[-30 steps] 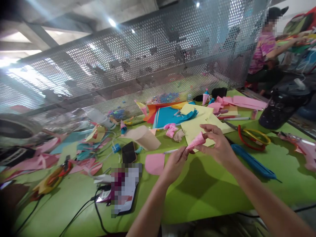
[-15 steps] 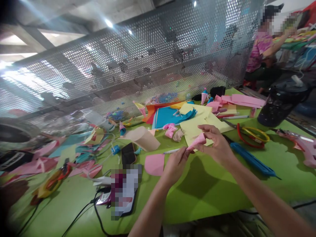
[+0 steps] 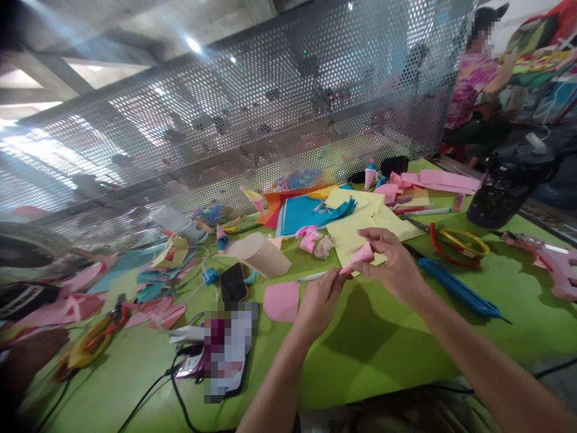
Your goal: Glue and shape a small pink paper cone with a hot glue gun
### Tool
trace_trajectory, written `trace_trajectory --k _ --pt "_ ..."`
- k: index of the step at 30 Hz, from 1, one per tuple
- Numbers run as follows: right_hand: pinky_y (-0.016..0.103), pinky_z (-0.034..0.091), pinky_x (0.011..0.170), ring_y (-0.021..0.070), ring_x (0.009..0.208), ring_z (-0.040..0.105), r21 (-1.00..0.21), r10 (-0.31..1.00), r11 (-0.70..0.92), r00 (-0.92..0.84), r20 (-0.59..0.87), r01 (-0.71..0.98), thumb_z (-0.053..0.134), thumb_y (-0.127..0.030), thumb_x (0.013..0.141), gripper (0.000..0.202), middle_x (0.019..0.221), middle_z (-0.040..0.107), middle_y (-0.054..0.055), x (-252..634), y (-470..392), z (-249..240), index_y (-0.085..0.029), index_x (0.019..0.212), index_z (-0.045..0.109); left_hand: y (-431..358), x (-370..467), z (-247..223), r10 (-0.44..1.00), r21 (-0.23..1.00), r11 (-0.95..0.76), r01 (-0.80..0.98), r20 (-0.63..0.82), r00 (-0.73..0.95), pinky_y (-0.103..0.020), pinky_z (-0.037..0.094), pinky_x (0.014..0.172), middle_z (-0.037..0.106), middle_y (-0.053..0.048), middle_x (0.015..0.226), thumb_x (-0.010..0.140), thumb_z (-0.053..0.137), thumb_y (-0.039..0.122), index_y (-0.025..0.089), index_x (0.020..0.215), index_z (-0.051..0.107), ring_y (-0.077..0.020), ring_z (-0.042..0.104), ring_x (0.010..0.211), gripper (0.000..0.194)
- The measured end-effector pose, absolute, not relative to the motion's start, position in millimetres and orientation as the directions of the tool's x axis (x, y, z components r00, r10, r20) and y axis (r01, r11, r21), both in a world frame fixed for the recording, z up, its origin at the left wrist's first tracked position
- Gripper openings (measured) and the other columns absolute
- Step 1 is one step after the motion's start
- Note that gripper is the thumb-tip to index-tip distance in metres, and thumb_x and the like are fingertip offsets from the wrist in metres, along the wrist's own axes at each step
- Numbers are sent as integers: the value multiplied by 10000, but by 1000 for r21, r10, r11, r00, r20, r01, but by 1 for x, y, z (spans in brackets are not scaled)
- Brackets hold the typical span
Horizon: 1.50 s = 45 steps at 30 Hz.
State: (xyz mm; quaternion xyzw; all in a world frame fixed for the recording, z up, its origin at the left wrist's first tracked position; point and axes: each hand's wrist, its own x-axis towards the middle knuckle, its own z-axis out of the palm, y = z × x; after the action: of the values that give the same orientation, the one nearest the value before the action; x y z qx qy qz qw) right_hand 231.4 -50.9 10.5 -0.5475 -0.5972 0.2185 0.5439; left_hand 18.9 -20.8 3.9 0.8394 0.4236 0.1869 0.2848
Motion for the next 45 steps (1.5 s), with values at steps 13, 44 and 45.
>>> trace_trajectory --k 13,44,45 --pt "478 522 1129 312 1283 648 -861 901 295 179 395 415 831 -506 794 222 1339 702 61 231 -50 8 -288 827 818 -20 20 4 828 617 -475 627 73 556 -303 459 767 798 -95 1071 1124 395 368 209 1069 666 -274 745 953 319" --pt "490 494 1135 319 1219 655 -869 890 276 232 392 410 859 -465 741 210 1299 691 50 217 -49 0 -287 814 776 -24 22 3 814 515 -541 665 120 569 -274 338 664 741 -43 900 1148 369 381 207 1073 646 -195 648 757 335" --pt "487 488 1140 319 1227 651 -871 893 271 231 387 410 859 -465 743 211 1304 689 49 217 -50 0 -286 818 777 -24 22 3 815 521 -539 662 123 566 -273 343 665 741 -43 899 1146 375 378 205 1072 647 -196 650 759 331"
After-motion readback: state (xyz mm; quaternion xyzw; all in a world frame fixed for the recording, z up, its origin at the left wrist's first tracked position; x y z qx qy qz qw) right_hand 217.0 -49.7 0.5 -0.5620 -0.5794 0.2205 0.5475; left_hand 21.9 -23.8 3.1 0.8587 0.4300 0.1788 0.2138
